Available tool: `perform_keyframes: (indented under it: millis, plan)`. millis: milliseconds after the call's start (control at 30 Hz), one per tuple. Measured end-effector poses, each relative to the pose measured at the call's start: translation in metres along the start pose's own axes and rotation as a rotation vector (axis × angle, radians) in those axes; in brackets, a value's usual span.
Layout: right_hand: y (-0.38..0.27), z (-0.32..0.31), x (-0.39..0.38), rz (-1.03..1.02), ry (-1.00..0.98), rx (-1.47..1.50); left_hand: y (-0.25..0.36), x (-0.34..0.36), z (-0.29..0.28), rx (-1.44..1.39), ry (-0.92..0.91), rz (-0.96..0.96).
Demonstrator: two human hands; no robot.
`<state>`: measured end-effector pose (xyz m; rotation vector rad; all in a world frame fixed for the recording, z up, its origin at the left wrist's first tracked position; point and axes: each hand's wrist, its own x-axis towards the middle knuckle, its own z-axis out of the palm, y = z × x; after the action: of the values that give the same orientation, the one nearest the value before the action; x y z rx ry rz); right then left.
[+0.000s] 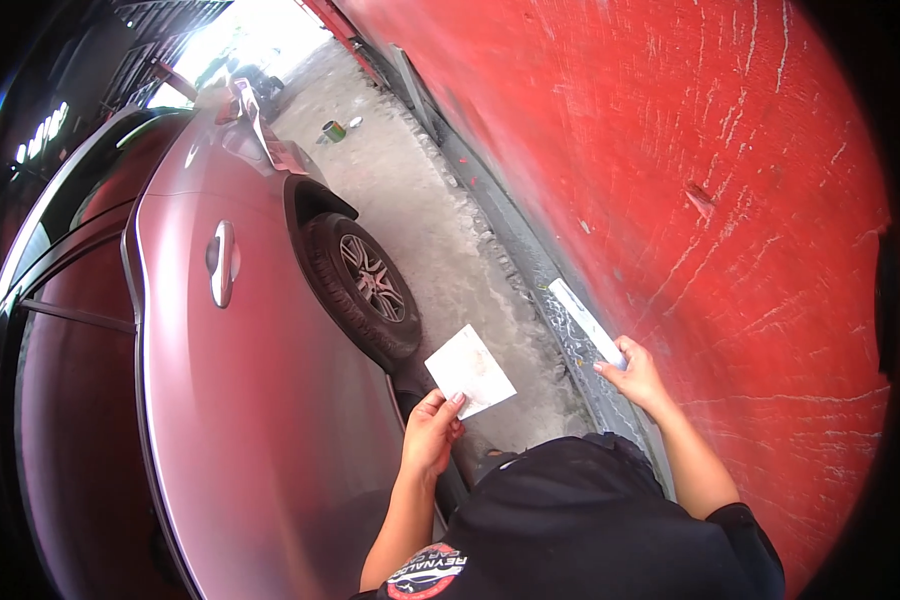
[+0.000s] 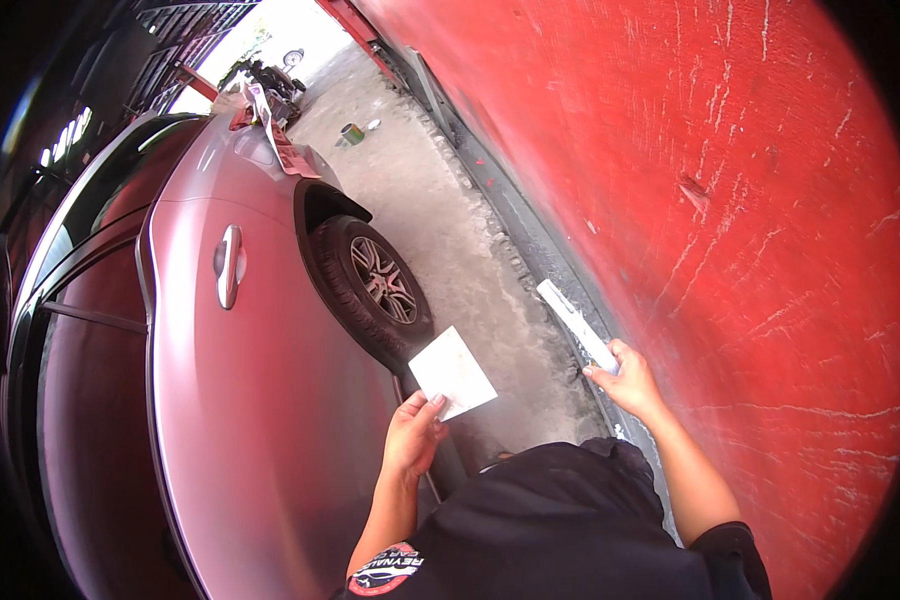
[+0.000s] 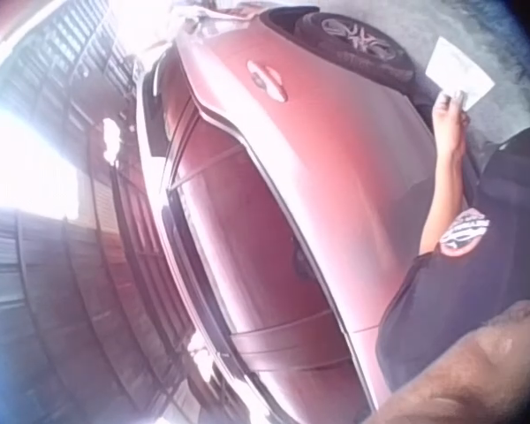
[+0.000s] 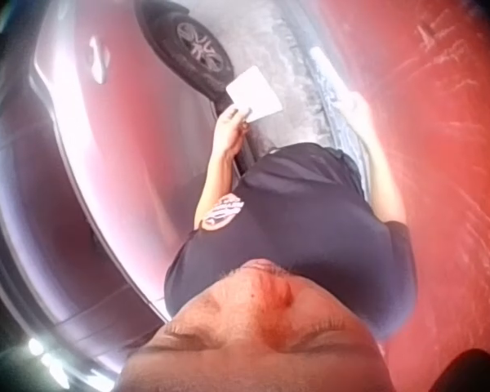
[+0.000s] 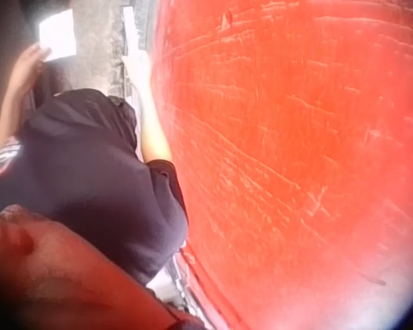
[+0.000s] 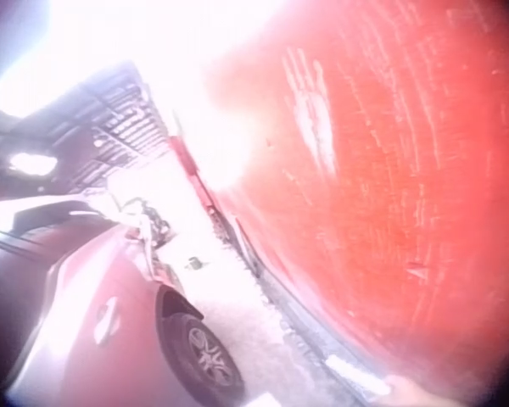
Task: Inspecting the exterior surface and paint of a car in a body shop while holding a reference paper and a ruler.
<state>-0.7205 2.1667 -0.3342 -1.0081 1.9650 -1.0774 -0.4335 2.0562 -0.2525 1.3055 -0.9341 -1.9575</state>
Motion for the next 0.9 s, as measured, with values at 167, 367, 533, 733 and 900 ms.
perform_keyframes:
  millis: [167, 367, 533, 733, 900]
  plan:
    - [-0.005, 0.006, -0.005, 0.078, -0.078, 0.311, -0.006, -0.004, 0.003, 0.036, -0.004, -0.004]
    - [0.002, 0.01, 0.003, 0.102, -0.273, 0.436, -0.008, -0.009, 0.004, 0.047, -0.017, 0.024]
    - [-0.002, 0.006, 0.007, 0.075, -0.246, 0.544, -0.011, -0.01, 0.001, 0.047, -0.018, 0.031]
    - [-0.005, 0.001, 0.008, 0.085, -0.263, 0.624, -0.012, -0.013, 0.004, 0.061, -0.015, 0.047]
    - [-0.006, 0.001, 0.007, 0.058, -0.278, 0.658, -0.012, -0.015, 0.004, 0.068, 0.004, 0.061]
